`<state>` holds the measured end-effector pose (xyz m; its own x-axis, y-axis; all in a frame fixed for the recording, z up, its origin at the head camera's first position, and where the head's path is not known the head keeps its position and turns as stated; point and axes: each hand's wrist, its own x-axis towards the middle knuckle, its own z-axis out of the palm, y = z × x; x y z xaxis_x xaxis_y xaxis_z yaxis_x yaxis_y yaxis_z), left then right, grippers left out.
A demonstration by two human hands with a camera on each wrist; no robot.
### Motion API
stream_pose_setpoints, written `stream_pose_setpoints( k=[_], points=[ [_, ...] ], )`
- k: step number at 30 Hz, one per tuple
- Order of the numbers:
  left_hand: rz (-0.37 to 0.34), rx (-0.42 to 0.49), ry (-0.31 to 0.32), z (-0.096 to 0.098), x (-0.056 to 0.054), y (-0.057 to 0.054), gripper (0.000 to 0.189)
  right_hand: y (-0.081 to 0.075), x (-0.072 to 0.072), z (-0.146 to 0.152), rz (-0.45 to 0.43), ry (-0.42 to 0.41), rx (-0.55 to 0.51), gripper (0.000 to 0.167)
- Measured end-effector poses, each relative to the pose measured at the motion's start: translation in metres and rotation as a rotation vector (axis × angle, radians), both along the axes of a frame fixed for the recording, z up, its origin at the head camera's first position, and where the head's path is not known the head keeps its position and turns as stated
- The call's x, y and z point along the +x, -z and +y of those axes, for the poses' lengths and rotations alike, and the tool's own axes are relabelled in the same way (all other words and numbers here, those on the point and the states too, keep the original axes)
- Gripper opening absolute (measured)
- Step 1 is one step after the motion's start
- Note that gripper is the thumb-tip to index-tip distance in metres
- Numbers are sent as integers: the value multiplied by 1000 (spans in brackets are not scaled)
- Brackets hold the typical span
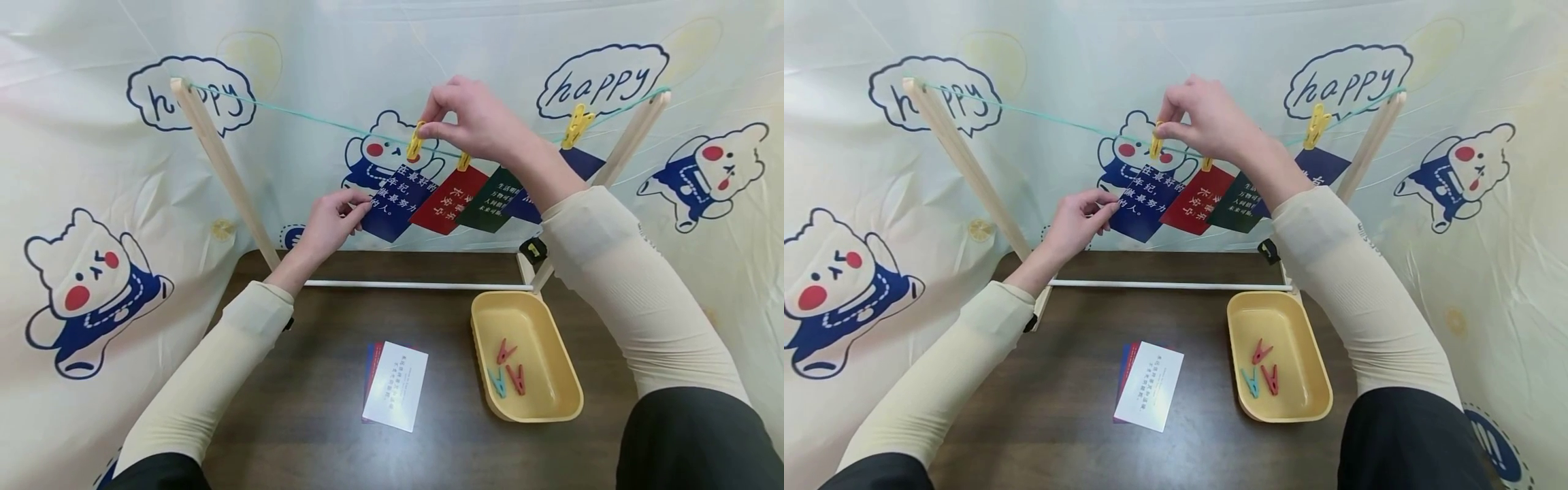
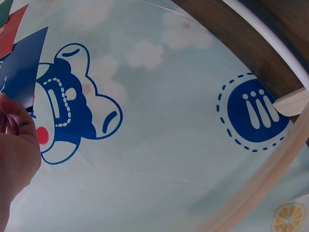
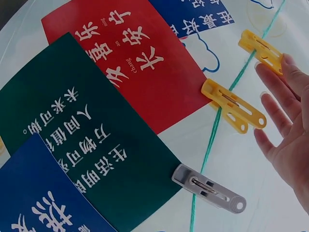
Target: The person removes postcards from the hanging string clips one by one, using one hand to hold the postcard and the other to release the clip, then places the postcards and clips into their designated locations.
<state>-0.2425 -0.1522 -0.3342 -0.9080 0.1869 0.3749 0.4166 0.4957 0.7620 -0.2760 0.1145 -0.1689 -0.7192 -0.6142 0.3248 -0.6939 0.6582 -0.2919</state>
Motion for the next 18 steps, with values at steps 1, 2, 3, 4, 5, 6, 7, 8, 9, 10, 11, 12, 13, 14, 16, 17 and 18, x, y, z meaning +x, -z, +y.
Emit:
stream_pose_setpoints(
  k=[1, 2, 3, 4, 5, 6, 7, 8, 9, 10, 11, 12, 13, 14, 16, 17, 18],
  points=[
    [-4, 2, -1, 0, 1, 0, 14, 0, 0, 1, 6, -1, -7, 26],
    [-6, 7, 0, 0, 1, 0, 14, 0, 0, 1, 11, -4, -16, 26],
    [-8, 11, 1, 0, 1, 0, 14, -1, 1, 1, 16, -7, -22, 26],
    [-9, 15, 3, 0, 1, 1, 14, -1, 1, 2, 23, -10, -26, 26],
    [-9, 18, 5, 0, 1, 2, 14, -2, 1, 2, 24, -9, -28, 27],
    [-11, 21, 6, -1, 2, 2, 14, -3, 2, 3, 27, -6, -27, 27],
    [-13, 23, 7, -1, 2, 3, 14, -4, 3, 3, 32, -6, -30, 27],
    [-14, 22, 8, -2, 2, 3, 14, -5, 3, 4, 35, -3, -32, 27],
    [-15, 20, 7, -2, 3, 3, 15, -6, 3, 4, 36, 3, -33, 28],
    [-15, 16, 5, -3, 3, 4, 15, -7, 4, 5, 38, 8, -36, 28],
    [-18, 12, 3, -4, 3, 5, 16, -7, 5, 5, 38, 14, -39, 28],
    [-23, 11, 1, -5, 4, 6, 16, -8, 5, 6, 41, 20, -39, 28],
    [-27, 10, -3, -6, 4, 6, 16, -8, 6, 7, 42, 25, -43, 28],
    [-32, 12, -5, -7, 4, 8, 16, -9, 7, 7, 46, 31, -41, 29],
    [-37, 14, -5, -9, 5, 10, 16, -9, 8, 9, 56, 36, -41, 29],
    [-41, 15, -5, -10, 5, 11, 16, -10, 9, 10, 63, 37, -40, 29],
    [-44, 13, -8, -11, 6, 12, 16, -9, 10, 11, 68, 38, -42, 29]
  ],
)
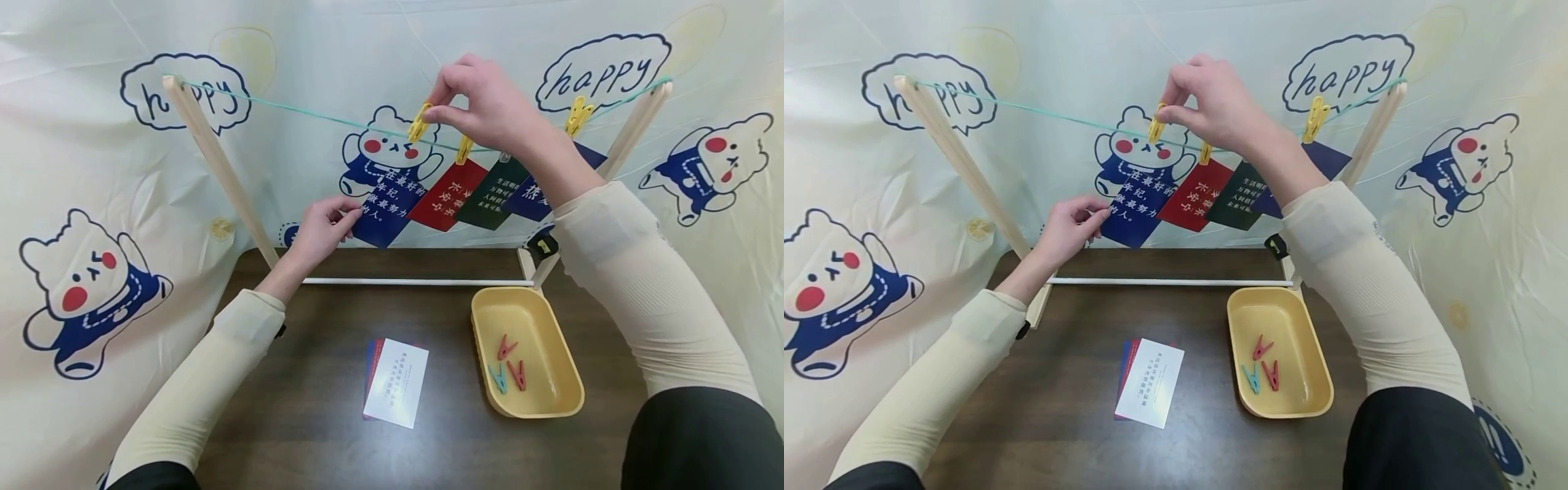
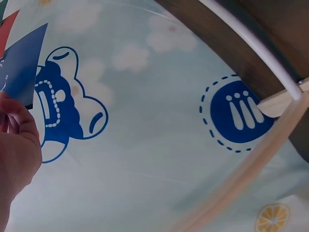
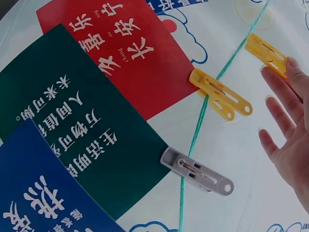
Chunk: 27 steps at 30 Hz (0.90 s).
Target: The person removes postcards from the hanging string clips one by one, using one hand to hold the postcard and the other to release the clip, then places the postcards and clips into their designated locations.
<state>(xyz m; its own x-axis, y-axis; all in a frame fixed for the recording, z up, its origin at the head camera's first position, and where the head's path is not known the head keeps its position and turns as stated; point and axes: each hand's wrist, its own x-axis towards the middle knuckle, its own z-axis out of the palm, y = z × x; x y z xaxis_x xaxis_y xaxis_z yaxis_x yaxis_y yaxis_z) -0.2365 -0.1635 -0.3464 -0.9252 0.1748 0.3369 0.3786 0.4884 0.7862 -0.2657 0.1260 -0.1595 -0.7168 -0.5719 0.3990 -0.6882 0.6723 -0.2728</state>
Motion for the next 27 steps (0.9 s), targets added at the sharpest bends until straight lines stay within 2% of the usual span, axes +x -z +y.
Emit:
stream_pose_setpoints(
  k=[5, 10, 17, 20, 24, 27],
  points=[
    [-23, -17, -1, -5, 5, 7, 17, 3, 6, 8, 28, -15, -24, 28],
    [-56, -19, -6, -9, 14, 15, 16, 10, 15, 18, 86, -71, -63, 26],
    [-118, -122, -55, -16, 29, 28, 17, 21, 34, 33, 117, -113, -70, 23],
    [-125, -126, -37, -19, 35, 34, 16, 29, 39, 41, 139, -147, -68, 23],
    [-151, -88, 1, -21, 43, 44, 14, 46, 42, 53, 165, -199, -69, 25],
    [-189, -54, 18, -22, 49, 53, 12, 62, 44, 61, 144, -195, -51, 25]
  ],
)
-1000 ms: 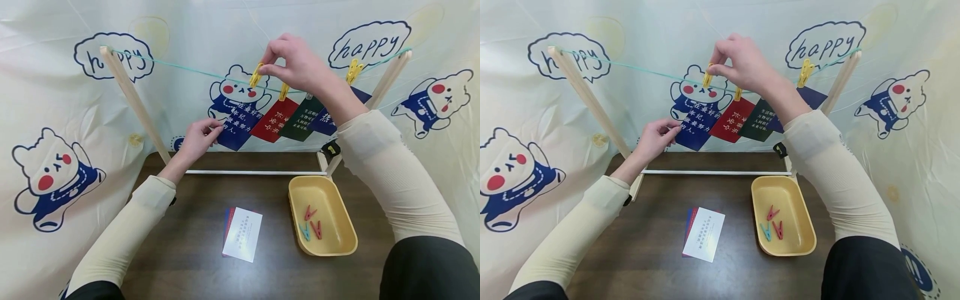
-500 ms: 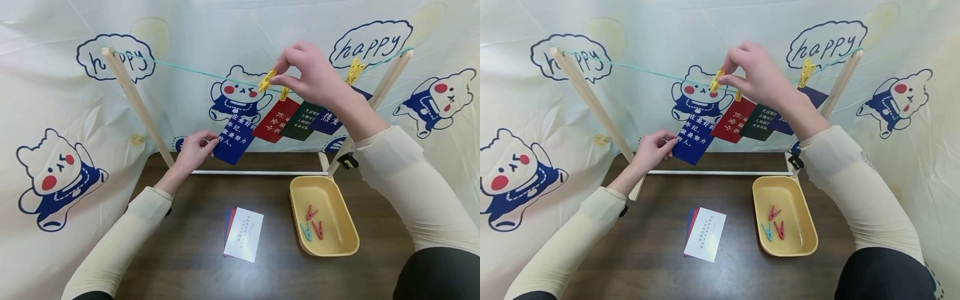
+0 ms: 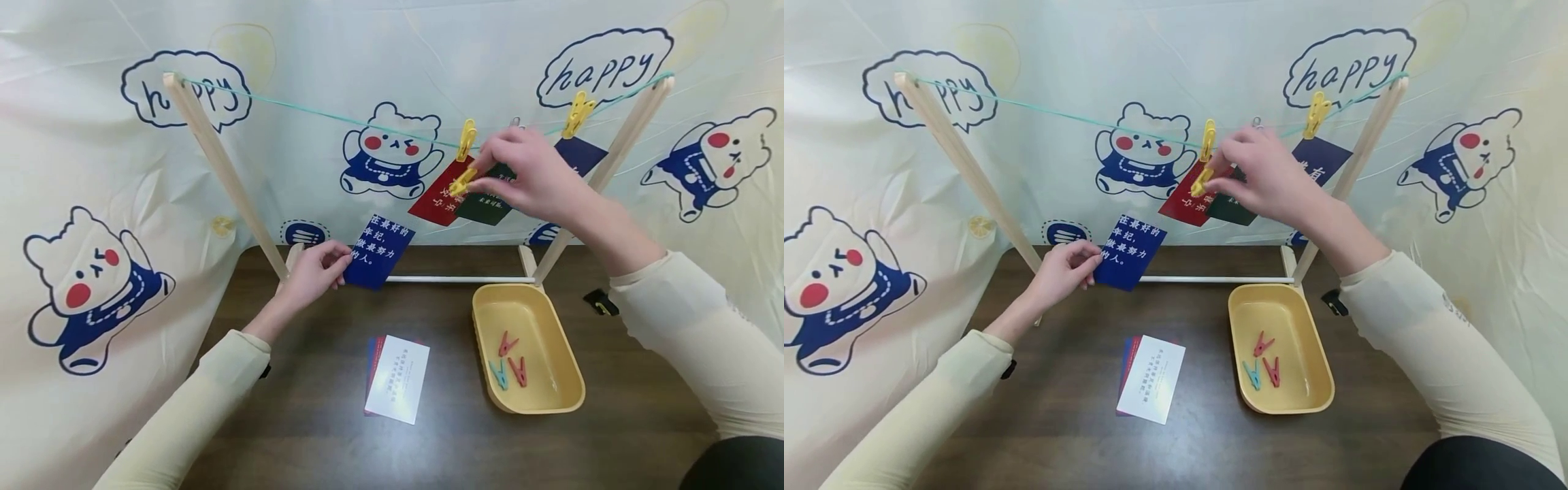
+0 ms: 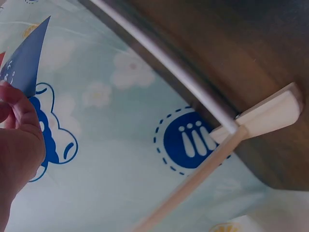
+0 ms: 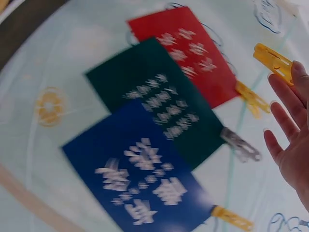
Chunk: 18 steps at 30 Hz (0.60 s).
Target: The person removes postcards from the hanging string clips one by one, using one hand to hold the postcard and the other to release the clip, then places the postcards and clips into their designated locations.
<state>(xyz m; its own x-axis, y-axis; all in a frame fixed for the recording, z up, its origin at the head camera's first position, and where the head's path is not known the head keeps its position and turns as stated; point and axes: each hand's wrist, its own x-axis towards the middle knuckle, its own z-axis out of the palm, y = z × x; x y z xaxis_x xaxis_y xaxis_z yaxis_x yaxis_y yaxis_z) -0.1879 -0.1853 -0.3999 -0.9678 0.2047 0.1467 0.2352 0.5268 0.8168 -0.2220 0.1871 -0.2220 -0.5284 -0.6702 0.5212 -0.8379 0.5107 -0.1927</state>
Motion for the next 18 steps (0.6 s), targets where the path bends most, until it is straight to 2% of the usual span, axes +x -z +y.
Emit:
stream_pose_setpoints(
  k=[6, 9, 14, 18],
  points=[
    [-91, 46, 77, 3, 12, 20, 10, 36, 4, 16, -84, 33, 69, 23],
    [-163, 21, 128, 6, 19, 29, 9, 57, 7, 23, -134, 41, 92, 22],
    [-264, -61, 216, 10, 31, 38, 8, 97, 15, 34, -254, 48, 123, 19],
    [-335, -46, 291, 15, 41, 47, 8, 130, 23, 44, -355, 75, 164, 19]
  ],
)
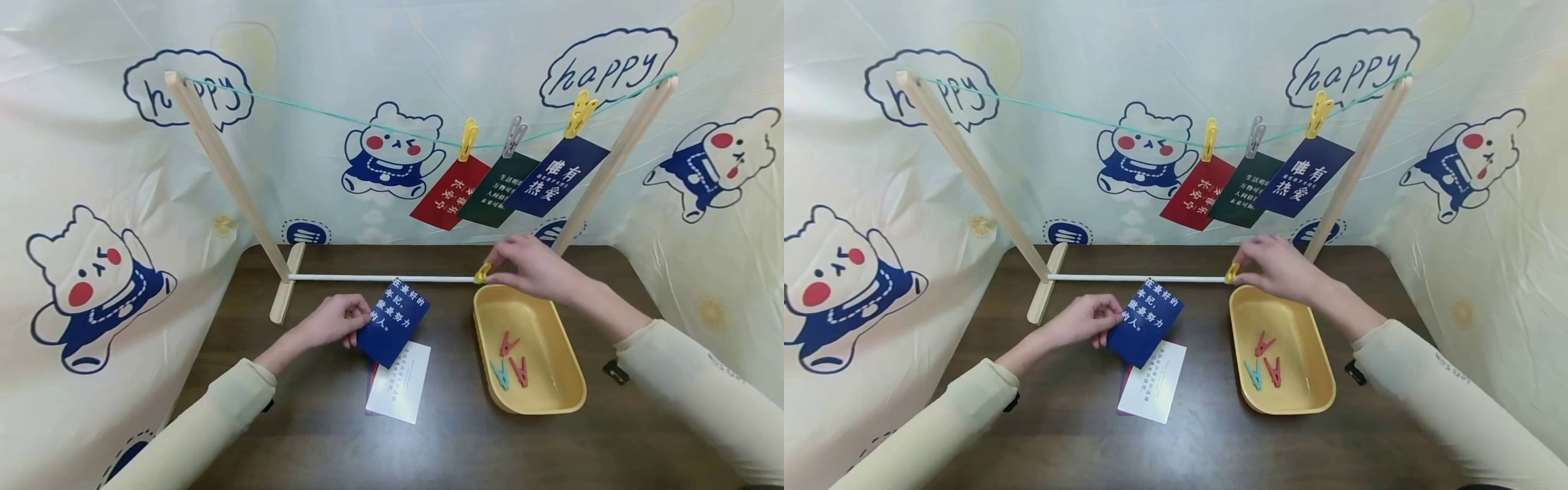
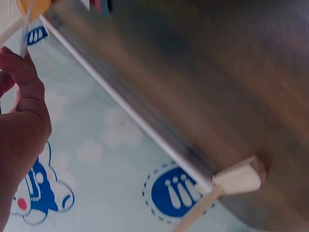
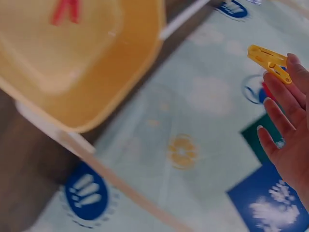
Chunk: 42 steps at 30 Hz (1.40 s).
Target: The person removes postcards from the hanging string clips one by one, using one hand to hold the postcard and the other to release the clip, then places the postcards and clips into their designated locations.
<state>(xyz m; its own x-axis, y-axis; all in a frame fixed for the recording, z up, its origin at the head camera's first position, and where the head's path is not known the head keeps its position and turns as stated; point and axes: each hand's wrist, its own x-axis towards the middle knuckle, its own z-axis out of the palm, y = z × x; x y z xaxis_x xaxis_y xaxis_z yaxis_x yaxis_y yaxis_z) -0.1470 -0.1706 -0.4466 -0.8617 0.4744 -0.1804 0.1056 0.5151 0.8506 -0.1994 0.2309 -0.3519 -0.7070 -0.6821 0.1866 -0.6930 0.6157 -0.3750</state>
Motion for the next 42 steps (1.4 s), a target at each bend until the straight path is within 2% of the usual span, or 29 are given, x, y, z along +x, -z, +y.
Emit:
stream_pose_setpoints(
  k=[3, 8, 13, 17, 21, 24, 27, 31, 38, 42],
  points=[
    [-73, 38, 42, 4, 7, 13, 8, 20, 7, 6, -63, 24, 22, 20],
    [-198, 65, 74, 11, 18, 33, 10, 43, 16, 14, -136, 39, 31, 26],
    [-321, 125, 32, 18, 31, 45, 10, 62, 23, 23, -181, 61, 66, 25],
    [-370, 151, 2, 23, 43, 54, 8, 73, 28, 31, -245, 80, 97, 23],
    [-342, 137, -17, 27, 52, 58, 7, 81, 31, 39, -305, 93, 102, 24],
    [-255, 63, -27, 29, 55, 59, 11, 86, 33, 43, -326, 94, 103, 21],
    [-144, -52, -27, 29, 58, 61, 18, 90, 34, 46, -330, 89, 117, 18],
    [-46, -155, -17, 29, 60, 63, 23, 92, 35, 49, -316, 77, 186, 17],
    [2, -194, 32, 31, 62, 67, 24, 91, 36, 56, -277, 52, 368, 23],
    [27, -215, 56, 32, 63, 68, 24, 91, 37, 60, -306, 51, 477, 26]
  ],
)
